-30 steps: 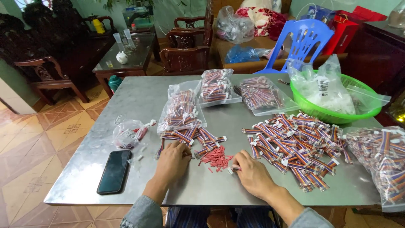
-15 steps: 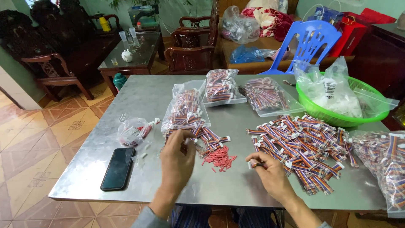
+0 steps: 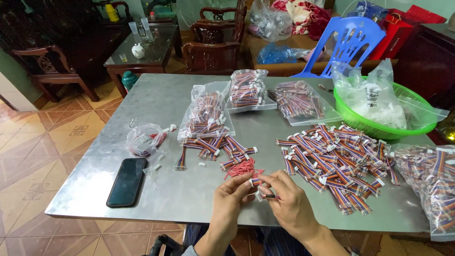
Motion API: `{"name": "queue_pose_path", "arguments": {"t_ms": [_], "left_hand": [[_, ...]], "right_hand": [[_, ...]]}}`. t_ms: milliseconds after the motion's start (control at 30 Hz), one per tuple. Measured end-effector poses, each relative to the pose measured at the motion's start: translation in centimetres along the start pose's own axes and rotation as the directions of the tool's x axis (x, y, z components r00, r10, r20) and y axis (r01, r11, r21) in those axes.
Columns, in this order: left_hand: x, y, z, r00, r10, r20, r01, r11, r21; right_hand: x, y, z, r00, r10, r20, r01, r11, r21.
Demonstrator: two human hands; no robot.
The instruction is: Manually assembling electronic components by attaching small red connectors to the ends of ribbon cables.
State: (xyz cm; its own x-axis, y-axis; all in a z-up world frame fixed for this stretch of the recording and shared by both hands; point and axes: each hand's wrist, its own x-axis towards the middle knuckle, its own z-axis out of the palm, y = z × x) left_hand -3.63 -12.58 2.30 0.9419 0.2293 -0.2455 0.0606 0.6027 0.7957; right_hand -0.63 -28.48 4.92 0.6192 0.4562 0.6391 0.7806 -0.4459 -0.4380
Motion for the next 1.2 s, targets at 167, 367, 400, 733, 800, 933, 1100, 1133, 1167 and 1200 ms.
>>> {"name": "queue_pose_path", "arguments": {"t_ms": [167,367,400,733,800,933,1100,1133,1167,1200], "left_hand": [[0.1,-0.1,-0.2,0.999,-0.040,0.035,0.041,0.999,-0.010],[0.9,-0.3,-1.0,0.985,-0.037,0.170,0.042,0.999,-0.027],[0.6,-0.4,-1.0,0.981,-0.022,0.191,0.031,0.998,-0.046],[0.6,-1.1,-0.5,0.999,0.003,0.040,-0.002,1.000,-0.020],[0.5,-1.1,-0.5,0.999,-0.012,0.052,0.013,1.000,-0.025],[0.6,-1.4,-0.5,0.998,0.021,0.067,-0.023,0.999,0.030],[0.6,-1.5,-0.6,0.998,0.038,0.054,-0.044,0.994,0.102],[0.3,-1.2,-0.3,0.998,0.042,0.053,-0.048,0.994,0.103],[0.0,-0.9,0.0,0.999,0.023,0.047,-0.026,0.998,0.066],[-0.2,-0.3,0.2,0.999,0.010,0.044,-0.011,0.999,0.030]], "right_hand": [[-0.4,0.9,1.0,1.000,0.021,-0.010,-0.021,1.000,-0.013],[-0.5,1.8,2.0,0.999,-0.026,0.025,0.023,0.994,0.111],[-0.7,1.9,2.0,0.998,-0.012,0.066,0.005,0.996,0.094],[-0.4,1.7,0.7,0.923,0.279,0.263,-0.270,0.960,-0.072],[-0.7,2.0,1.5,0.943,0.245,0.223,-0.216,0.965,-0.147],[-0.9,2.3,2.5,0.951,0.227,0.211,-0.205,0.971,-0.121],[-1.3,2.4,3.5,0.974,0.164,0.156,-0.146,0.982,-0.123],[-1.2,2.2,3.2,0.975,0.161,0.155,-0.143,0.982,-0.121],[-1.2,2.0,2.8,0.970,0.171,0.174,-0.147,0.979,-0.142],[-1.0,1.9,2.6,0.966,0.177,0.189,-0.148,0.976,-0.160]]}}
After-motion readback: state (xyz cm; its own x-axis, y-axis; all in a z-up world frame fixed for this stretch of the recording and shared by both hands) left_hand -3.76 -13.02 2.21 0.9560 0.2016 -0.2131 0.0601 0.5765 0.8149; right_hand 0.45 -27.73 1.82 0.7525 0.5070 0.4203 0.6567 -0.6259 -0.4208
